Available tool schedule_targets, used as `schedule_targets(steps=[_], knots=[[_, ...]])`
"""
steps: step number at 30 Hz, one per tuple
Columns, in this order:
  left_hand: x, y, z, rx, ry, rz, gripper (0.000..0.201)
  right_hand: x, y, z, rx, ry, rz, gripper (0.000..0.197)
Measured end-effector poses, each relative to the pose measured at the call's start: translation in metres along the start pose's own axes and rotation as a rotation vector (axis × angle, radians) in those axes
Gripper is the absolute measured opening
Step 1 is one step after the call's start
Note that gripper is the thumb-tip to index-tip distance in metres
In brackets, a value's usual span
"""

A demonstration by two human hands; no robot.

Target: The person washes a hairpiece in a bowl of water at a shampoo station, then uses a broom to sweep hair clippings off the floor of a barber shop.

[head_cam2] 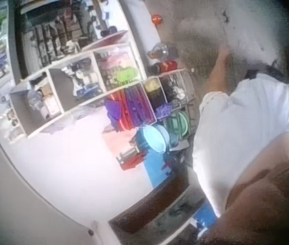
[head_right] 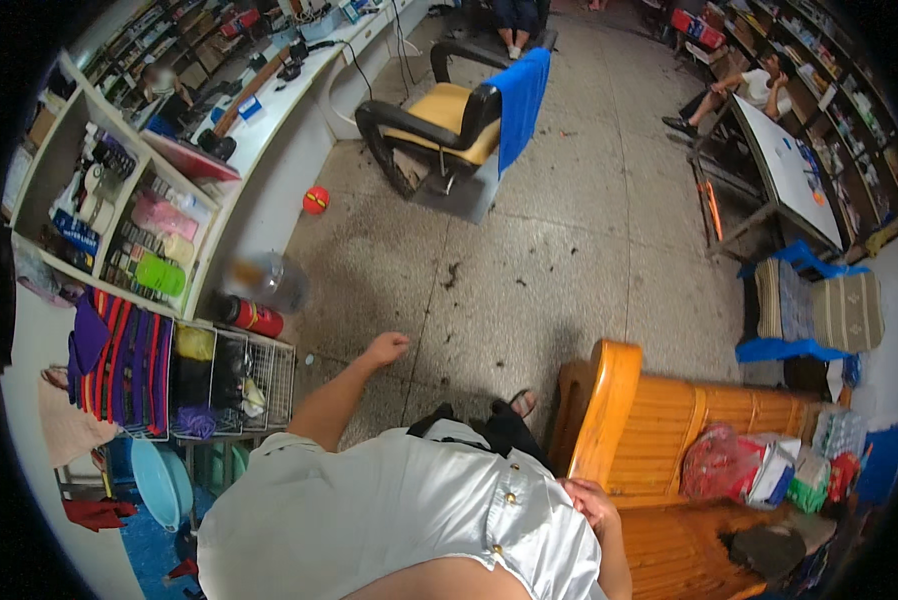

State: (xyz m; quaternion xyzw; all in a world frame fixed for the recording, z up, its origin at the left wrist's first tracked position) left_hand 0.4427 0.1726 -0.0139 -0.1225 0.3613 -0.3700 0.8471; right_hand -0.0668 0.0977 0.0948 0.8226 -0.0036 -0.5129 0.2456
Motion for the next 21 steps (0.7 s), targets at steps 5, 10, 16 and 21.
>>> schedule_targets(steps=[5, 10, 16, 21], knots=[[0.129, -0.146, -0.016, 0.020, 0.067, -0.151, 0.028, 0.050, 0.108, 0.048, 0.049, -0.053, 0.027, 0.024], [0.178, -0.223, -0.035, 0.334, 0.283, -0.307, 0.032, 0.090, 0.222, 0.098, 0.045, -0.098, 0.054, 0.025], [0.262, -0.190, 0.028, 0.230, -0.052, -0.123, 0.029, 0.122, 0.342, 0.147, 0.159, -0.066, 0.131, 0.025], [0.322, -0.158, 0.002, 0.390, 0.288, -0.122, 0.028, 0.138, 0.443, 0.129, 0.293, 0.098, 0.023, 0.025]])
Point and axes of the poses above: each hand's wrist, its own x-axis towards the middle knuckle, its own z-axis out of the back of the hand, y = z × x, the point moved 10 cm from there along x, towards the middle knuckle, and after that the axes turned 11 degrees about x, right-handed, at the moved point
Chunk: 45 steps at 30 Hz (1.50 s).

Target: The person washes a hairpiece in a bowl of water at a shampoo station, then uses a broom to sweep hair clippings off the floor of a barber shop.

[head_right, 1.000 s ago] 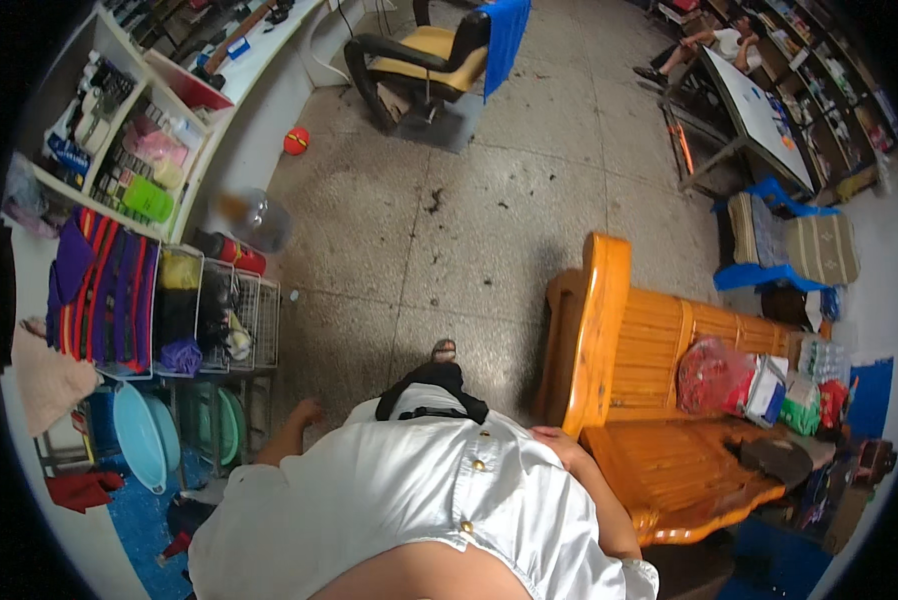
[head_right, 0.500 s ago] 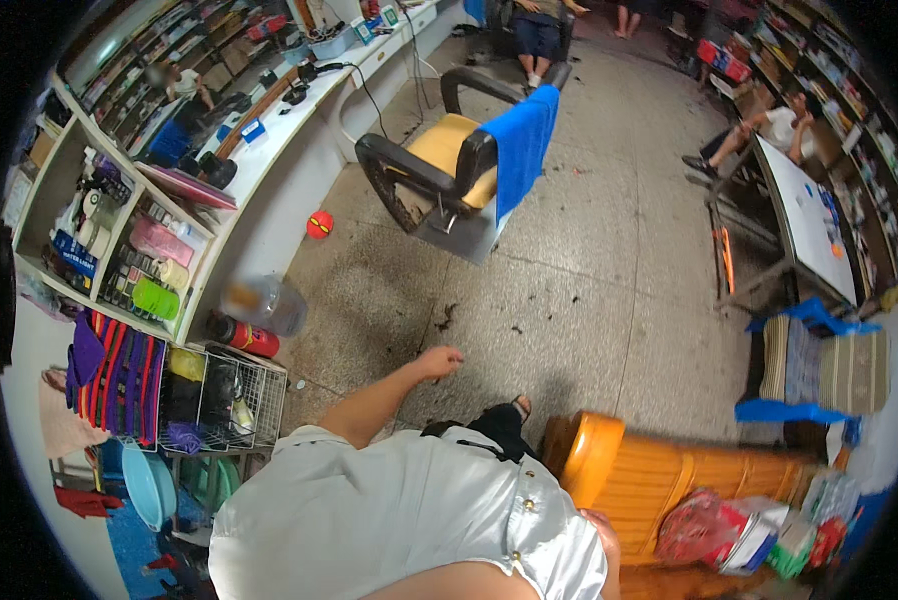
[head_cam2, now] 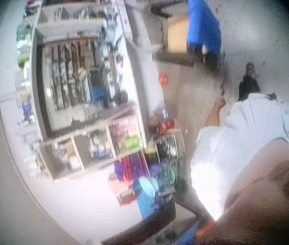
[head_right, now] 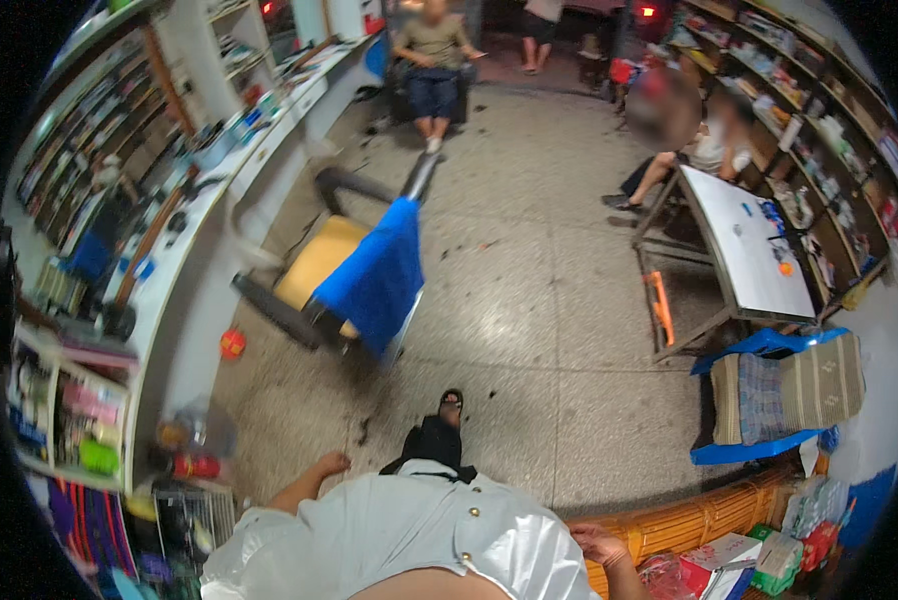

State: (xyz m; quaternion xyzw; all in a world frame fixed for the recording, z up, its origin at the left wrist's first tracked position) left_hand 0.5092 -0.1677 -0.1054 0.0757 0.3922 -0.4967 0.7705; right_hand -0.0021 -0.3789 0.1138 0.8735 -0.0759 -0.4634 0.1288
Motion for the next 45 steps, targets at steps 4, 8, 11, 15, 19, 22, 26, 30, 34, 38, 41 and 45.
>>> schedule_targets(steps=[4, 8, 11, 15, 19, 22, 26, 30, 34, 38, 41, 45], knots=[[0.092, 0.013, 0.018, -0.224, 0.126, 0.207, 0.035, 0.056, 0.086, -0.008, -0.101, -0.176, 0.101, 0.017], [0.219, -0.028, 0.101, -0.125, 0.095, 0.047, 0.033, 0.098, 0.179, -0.052, -0.287, -0.240, 0.189, 0.013], [0.273, -0.154, 0.227, -0.113, -0.047, -0.080, 0.031, 0.143, 0.214, -0.008, -0.613, -0.410, 0.185, 0.013], [0.356, -0.240, 0.333, -0.210, -0.061, -0.281, 0.032, 0.176, 0.268, 0.003, -0.789, -0.599, 0.096, 0.012], [0.444, -0.306, 0.410, -0.304, -0.043, -0.408, 0.029, 0.240, 0.305, 0.043, -0.282, -0.365, 0.042, 0.013], [0.513, -0.321, 0.461, -0.398, -0.029, -0.396, 0.028, 0.253, 0.399, 0.006, -0.158, -0.276, 0.060, 0.013], [0.584, -0.295, 0.509, -0.387, -0.080, -0.114, 0.024, 0.288, 0.525, 0.005, -0.191, -0.269, 0.091, 0.013], [0.618, -0.271, 0.541, -0.479, -0.056, 0.009, 0.024, 0.327, 0.649, -0.004, -0.271, -0.241, 0.118, 0.013], [0.643, -0.276, 0.574, -0.388, -0.127, 0.004, 0.028, 0.373, 0.760, -0.019, -0.348, -0.224, 0.131, 0.013], [0.690, -0.226, 0.556, -0.186, -0.162, 0.173, 0.036, 0.437, 0.860, -0.047, -0.422, -0.177, 0.127, 0.013], [0.747, -0.203, 0.560, -0.231, 0.091, 0.305, 0.034, 0.483, 0.924, -0.057, -0.458, -0.195, 0.098, 0.013], [0.837, -0.187, 0.644, -0.243, 0.174, 0.345, 0.031, 0.531, 1.011, -0.075, -0.514, -0.260, 0.043, 0.013]])
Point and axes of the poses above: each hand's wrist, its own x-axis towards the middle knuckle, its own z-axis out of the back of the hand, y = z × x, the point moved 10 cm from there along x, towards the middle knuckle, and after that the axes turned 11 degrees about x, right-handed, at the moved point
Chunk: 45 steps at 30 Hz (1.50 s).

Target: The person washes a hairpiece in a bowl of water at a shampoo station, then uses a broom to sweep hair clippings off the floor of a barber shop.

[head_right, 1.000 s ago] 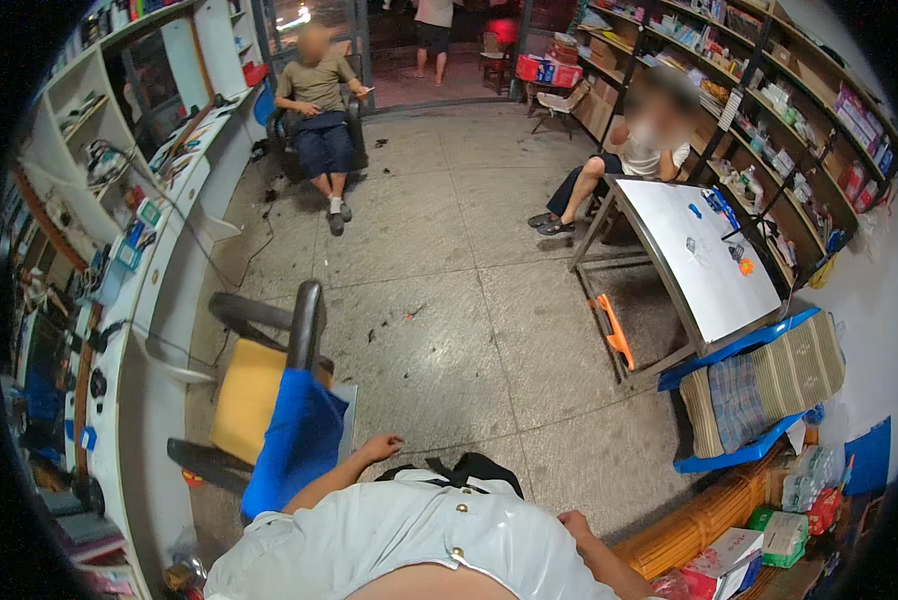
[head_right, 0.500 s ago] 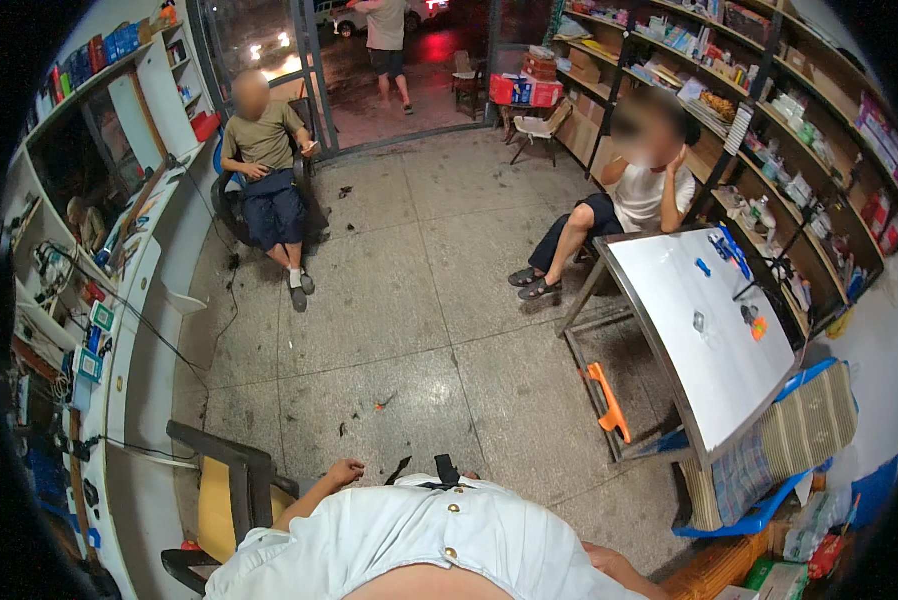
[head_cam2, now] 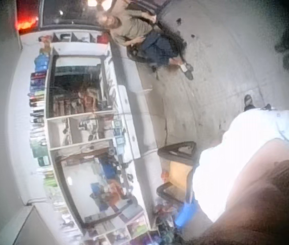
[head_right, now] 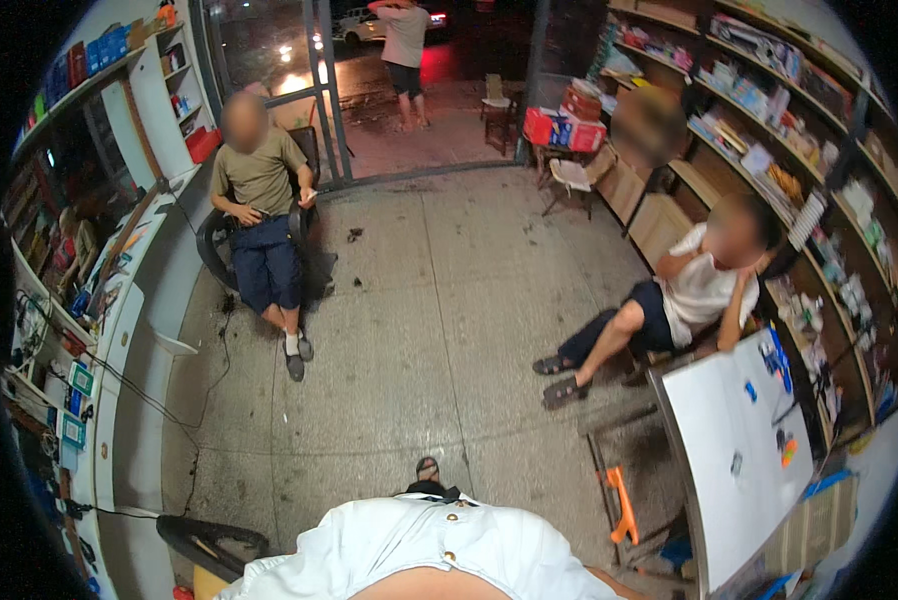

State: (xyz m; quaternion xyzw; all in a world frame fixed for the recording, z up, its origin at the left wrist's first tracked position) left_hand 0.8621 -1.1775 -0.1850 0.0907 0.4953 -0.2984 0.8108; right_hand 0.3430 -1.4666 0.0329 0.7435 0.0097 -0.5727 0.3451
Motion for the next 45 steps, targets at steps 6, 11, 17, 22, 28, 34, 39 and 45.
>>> schedule_targets(steps=[6, 11, 17, 22, 28, 34, 39, 45], knots=[[0.095, -0.145, 0.246, -0.136, -0.208, -0.138, 0.028, 0.039, 0.142, 0.018, -0.040, -0.142, -0.052, 0.013], [0.129, -0.331, 0.464, -0.137, -0.536, -0.407, 0.032, 0.127, 0.246, 0.108, 0.216, -0.329, 0.152, 0.011], [0.231, -0.417, 0.581, -0.260, -0.555, -0.404, 0.031, 0.224, 0.337, 0.165, 0.004, -0.402, -0.124, 0.013], [0.318, -0.395, 0.544, -0.028, -0.244, -0.344, 0.031, 0.345, 0.510, 0.192, -0.172, -0.211, 0.176, 0.017], [0.353, -0.344, 0.541, -0.273, -0.140, 0.028, 0.023, 0.481, 0.780, 0.126, -0.217, -0.135, 0.189, 0.013], [0.425, -0.388, 0.622, -0.333, -0.028, 0.038, 0.027, 0.584, 1.008, 0.028, -0.269, -0.011, 0.450, 0.014], [0.521, -0.429, 0.766, -0.383, -0.184, -0.144, 0.031, 0.681, 1.043, -0.021, -0.401, 0.203, 0.334, 0.013], [0.609, -0.583, 1.046, -0.574, -0.374, -0.476, 0.027, 0.786, 1.061, 0.068, -0.893, 0.056, 0.550, 0.019]])
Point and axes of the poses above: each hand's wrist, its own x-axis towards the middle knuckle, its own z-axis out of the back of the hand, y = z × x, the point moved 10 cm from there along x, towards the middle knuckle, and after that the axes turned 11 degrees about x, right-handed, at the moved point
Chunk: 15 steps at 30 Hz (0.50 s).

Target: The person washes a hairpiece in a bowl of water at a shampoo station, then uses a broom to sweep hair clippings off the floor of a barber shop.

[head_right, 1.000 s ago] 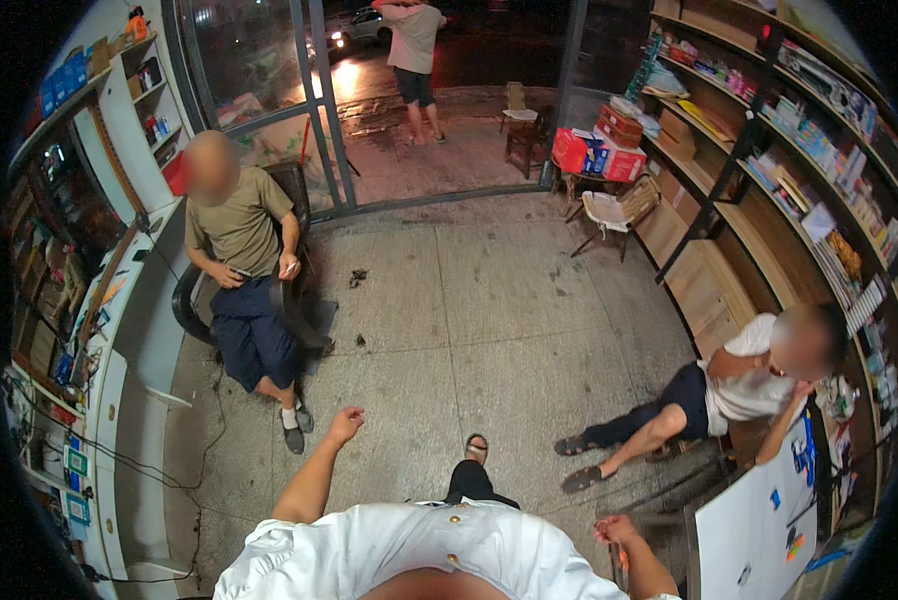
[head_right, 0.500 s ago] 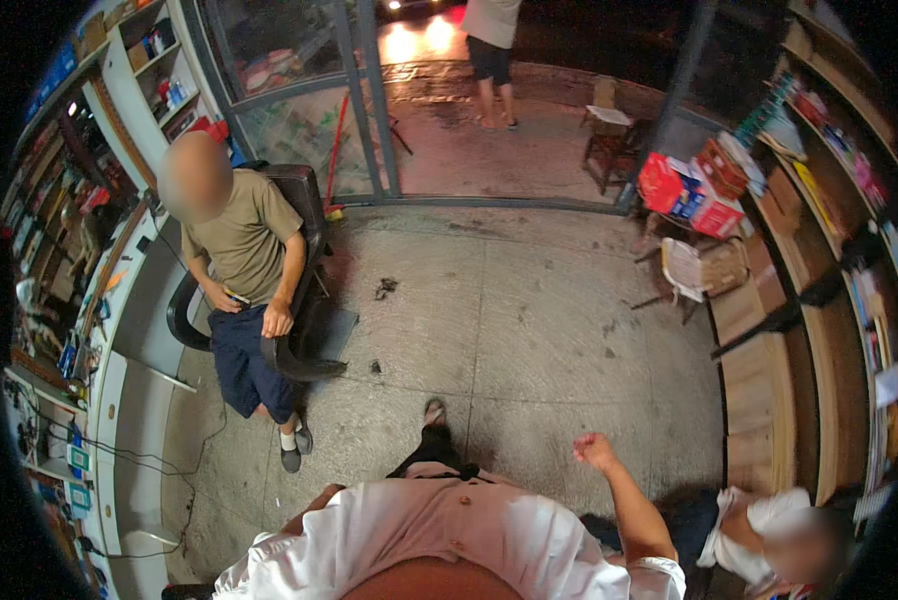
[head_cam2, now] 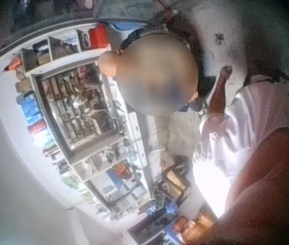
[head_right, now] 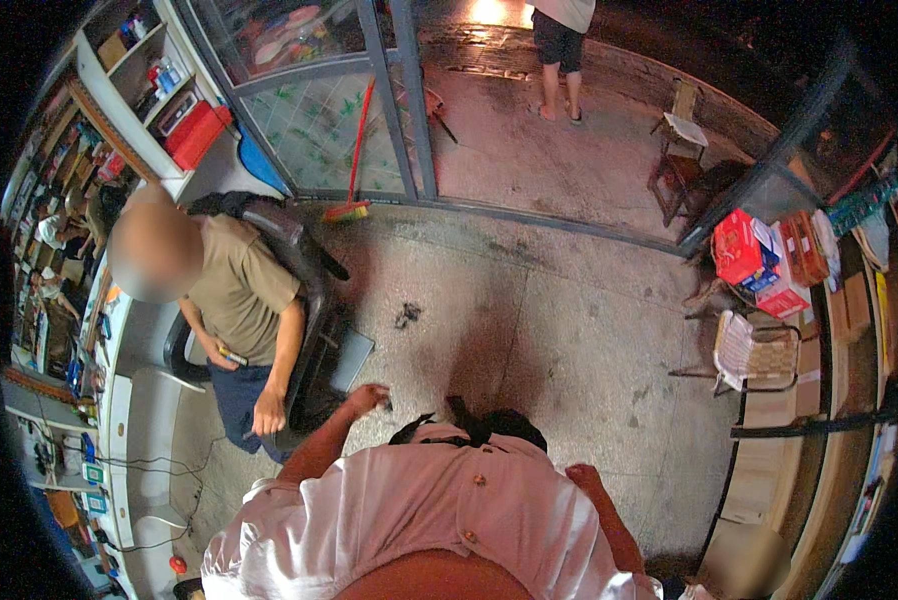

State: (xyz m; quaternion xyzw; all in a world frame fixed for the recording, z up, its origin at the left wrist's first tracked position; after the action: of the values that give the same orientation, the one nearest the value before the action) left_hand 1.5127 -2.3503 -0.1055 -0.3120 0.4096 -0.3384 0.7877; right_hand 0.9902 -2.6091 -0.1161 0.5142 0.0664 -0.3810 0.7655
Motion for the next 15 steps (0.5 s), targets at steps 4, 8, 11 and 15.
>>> schedule_targets(steps=[4, 8, 11, 15], knots=[[0.115, -0.059, 0.114, -0.131, -0.288, 0.003, 0.016, 0.045, 0.000, 0.042, 0.058, 0.105, -0.263, 0.015], [0.220, -0.131, 0.149, -0.519, -0.394, 0.218, 0.015, 0.102, 0.004, 0.128, -0.011, 0.086, -0.335, 0.011], [0.290, -0.119, 0.168, -0.221, -0.346, 0.276, 0.016, 0.176, 0.039, 0.200, -0.090, 0.049, -0.261, 0.009], [0.326, -0.114, 0.269, -0.234, -0.681, 0.040, 0.015, 0.288, 0.136, 0.282, 0.075, -0.103, -0.229, 0.008]])
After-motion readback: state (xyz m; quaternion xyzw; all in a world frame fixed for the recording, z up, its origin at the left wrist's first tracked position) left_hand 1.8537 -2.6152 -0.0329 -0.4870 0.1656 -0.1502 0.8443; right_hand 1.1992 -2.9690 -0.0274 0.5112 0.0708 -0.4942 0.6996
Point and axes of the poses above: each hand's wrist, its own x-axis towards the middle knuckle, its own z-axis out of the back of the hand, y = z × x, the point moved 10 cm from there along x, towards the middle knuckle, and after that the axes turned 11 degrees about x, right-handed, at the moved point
